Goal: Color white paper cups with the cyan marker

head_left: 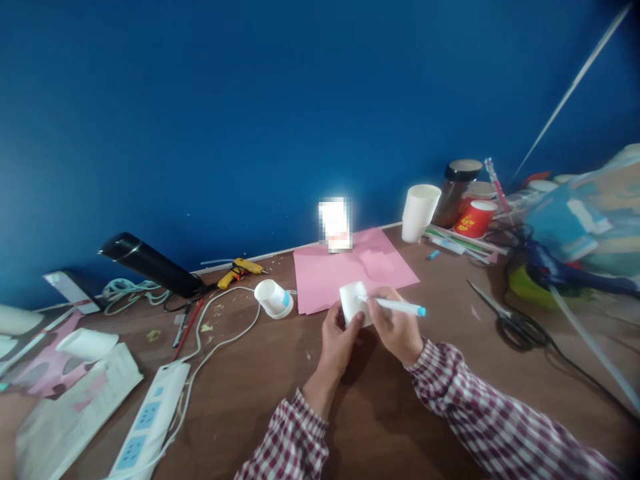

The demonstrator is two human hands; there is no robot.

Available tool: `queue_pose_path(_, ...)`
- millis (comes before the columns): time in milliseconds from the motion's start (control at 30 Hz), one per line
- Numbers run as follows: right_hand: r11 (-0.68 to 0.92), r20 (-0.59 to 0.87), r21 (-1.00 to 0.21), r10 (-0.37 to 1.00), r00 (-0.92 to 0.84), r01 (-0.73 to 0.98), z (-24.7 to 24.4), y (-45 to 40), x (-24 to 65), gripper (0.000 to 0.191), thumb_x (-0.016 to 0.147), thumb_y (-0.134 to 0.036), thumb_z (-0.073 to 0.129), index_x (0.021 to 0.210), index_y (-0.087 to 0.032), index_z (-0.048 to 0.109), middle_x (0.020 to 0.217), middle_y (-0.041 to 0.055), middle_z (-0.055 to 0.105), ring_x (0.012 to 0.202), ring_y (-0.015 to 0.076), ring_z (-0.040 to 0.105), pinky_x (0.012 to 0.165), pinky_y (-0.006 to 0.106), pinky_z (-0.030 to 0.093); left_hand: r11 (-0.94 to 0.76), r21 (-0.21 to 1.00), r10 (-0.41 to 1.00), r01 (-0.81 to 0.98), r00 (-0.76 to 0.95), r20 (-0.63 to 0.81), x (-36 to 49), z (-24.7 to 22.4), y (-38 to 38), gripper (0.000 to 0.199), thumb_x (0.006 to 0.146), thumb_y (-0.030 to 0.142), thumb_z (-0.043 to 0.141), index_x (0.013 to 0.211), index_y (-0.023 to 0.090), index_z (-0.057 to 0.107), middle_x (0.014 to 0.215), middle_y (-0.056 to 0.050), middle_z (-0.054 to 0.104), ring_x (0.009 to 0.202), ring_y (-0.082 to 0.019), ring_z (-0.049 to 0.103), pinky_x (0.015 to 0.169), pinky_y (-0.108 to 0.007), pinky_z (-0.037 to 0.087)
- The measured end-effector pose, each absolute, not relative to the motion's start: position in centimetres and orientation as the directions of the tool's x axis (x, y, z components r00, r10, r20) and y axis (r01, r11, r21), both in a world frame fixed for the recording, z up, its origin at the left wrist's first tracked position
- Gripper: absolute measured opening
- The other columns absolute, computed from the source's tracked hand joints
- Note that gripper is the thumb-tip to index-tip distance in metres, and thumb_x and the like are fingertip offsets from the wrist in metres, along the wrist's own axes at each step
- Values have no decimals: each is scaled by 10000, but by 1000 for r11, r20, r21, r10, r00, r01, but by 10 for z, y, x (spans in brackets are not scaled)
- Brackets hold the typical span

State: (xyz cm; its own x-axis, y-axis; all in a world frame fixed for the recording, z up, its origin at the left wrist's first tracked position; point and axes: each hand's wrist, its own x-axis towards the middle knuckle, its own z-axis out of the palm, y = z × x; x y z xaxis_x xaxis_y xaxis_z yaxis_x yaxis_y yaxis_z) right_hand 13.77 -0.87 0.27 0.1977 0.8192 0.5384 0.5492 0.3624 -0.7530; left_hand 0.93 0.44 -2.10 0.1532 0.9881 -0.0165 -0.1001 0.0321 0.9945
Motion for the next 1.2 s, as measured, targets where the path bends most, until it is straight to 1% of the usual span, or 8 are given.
queue_pose_path(200,354,544,-747,812,211,563,2,-8,138,110,896,-257,486,862,-187,562,770,37,625,680,160,606,620,262,488,50,993,989,-106,146,-34,9,-20,3,411,766,369,664,1099,138,595,1023,-98,671,913,-209,615,811,-317,480)
queue_pose_path(400,354,540,-752,814,213,556,2,-8,138,109,897,-253,481,858,-185,557,740,27,610,635,148,590,592,254,483,37,994,988,-103,152,-21,9,-17,4,410,773,363,658,1103,130,595,1039,-102,665,934,-209,607,835,-317,472)
queue_pose_path(567,340,520,-768,825,219,544,1,-8,138,105,900,-264,482,870,-194,552,748,27,609,639,151,589,587,261,487,50,996,988,-78,147,-38,9,-15,3,416,773,382,653,1100,129,601,1015,-100,672,905,-210,615,796,-308,476)
queue_pose_path(700,338,515,-778,826,230,530,1,-8,139,106,904,-270,476,879,-193,545,773,42,619,670,160,601,587,266,496,57,993,989,-107,143,-42,9,-16,3,424,767,371,662,1111,132,597,1060,-106,670,943,-216,612,830,-313,468)
queue_pose_path(933,334,514,-789,818,258,516,2,-6,140,112,905,-274,476,869,-191,543,758,35,612,652,159,602,581,268,494,63,993,990,-95,128,-51,8,-15,4,415,768,372,659,1093,122,599,1021,-101,673,914,-208,614,829,-318,473)
queue_pose_path(1200,326,502,-786,832,234,525,2,-7,139,125,903,-282,473,845,-191,537,720,29,599,586,147,569,530,258,472,57,994,993,-89,108,-47,9,-20,5,425,767,386,657,1097,125,603,1029,-101,679,917,-214,617,817,-312,474)
